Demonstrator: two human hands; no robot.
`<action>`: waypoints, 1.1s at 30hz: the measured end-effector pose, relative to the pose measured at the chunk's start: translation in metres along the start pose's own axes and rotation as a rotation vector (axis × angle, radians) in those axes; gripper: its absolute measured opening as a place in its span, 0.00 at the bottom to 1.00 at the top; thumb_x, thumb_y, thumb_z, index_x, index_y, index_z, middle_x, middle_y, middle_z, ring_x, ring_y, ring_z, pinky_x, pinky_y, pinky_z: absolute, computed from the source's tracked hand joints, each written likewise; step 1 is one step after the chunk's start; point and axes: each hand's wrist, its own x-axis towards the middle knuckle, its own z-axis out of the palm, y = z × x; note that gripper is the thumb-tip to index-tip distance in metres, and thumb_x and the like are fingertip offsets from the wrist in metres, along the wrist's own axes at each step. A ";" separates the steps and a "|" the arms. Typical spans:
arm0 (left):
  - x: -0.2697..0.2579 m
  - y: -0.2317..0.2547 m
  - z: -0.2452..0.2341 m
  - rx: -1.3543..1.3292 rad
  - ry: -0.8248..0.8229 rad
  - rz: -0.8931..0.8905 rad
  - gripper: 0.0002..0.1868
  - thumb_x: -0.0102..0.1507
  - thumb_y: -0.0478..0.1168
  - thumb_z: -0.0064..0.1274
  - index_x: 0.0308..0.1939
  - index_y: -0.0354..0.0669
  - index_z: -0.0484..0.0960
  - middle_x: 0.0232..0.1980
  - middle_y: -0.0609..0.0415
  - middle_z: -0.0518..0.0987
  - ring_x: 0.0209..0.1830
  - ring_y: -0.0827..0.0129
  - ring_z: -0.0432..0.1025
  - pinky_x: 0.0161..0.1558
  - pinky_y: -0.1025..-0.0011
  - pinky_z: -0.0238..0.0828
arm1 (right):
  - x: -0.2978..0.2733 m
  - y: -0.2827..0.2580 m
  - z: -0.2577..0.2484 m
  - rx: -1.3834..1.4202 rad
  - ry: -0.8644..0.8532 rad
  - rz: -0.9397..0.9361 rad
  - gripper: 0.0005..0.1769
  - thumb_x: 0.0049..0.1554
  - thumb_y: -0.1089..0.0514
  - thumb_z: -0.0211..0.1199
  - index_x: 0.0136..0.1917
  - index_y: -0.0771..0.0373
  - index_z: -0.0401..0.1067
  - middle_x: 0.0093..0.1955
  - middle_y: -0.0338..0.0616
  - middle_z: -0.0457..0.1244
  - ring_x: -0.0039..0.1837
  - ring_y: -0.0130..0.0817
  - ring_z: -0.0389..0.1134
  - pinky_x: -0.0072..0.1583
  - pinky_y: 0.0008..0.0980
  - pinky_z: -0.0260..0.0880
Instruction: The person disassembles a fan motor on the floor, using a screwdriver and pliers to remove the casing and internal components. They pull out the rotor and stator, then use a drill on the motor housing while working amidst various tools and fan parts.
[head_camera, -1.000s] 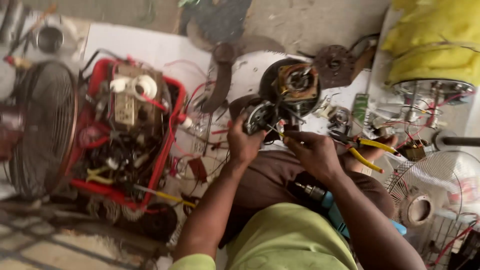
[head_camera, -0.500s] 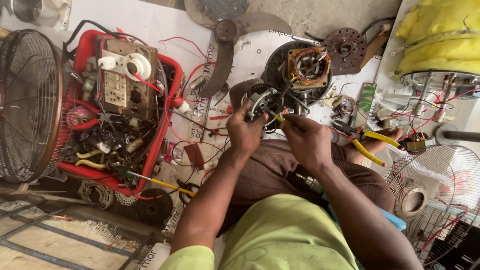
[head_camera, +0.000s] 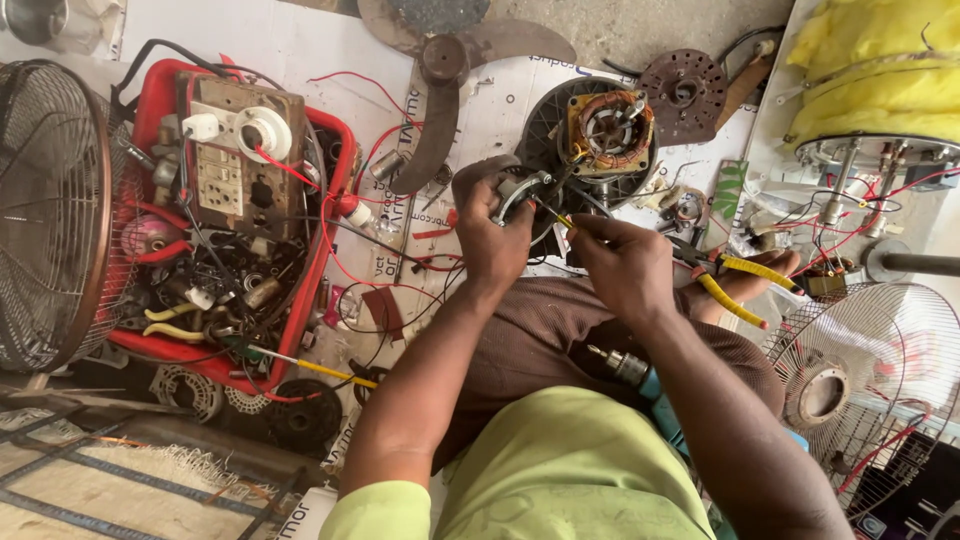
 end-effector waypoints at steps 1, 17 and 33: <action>0.001 0.001 0.000 -0.001 -0.003 -0.002 0.19 0.61 0.29 0.62 0.55 0.33 0.77 0.45 0.50 0.85 0.45 0.68 0.82 0.48 0.74 0.79 | 0.001 -0.008 -0.003 0.000 0.001 0.003 0.17 0.58 0.52 0.67 0.58 0.59 0.81 0.40 0.42 0.74 0.40 0.19 0.72 0.44 0.23 0.72; 0.006 0.013 -0.004 0.086 -0.025 0.043 0.20 0.59 0.29 0.63 0.54 0.36 0.80 0.45 0.50 0.86 0.43 0.69 0.83 0.45 0.72 0.78 | 0.024 -0.016 -0.013 -0.266 -0.017 -0.162 0.14 0.52 0.52 0.70 0.50 0.60 0.82 0.36 0.45 0.72 0.36 0.30 0.73 0.45 0.34 0.76; 0.004 0.020 -0.001 0.248 0.076 0.146 0.19 0.56 0.25 0.63 0.51 0.33 0.82 0.46 0.42 0.85 0.46 0.54 0.83 0.48 0.63 0.78 | 0.015 -0.039 -0.005 0.120 -0.261 0.432 0.16 0.64 0.45 0.59 0.42 0.57 0.76 0.32 0.42 0.67 0.27 0.29 0.58 0.29 0.36 0.57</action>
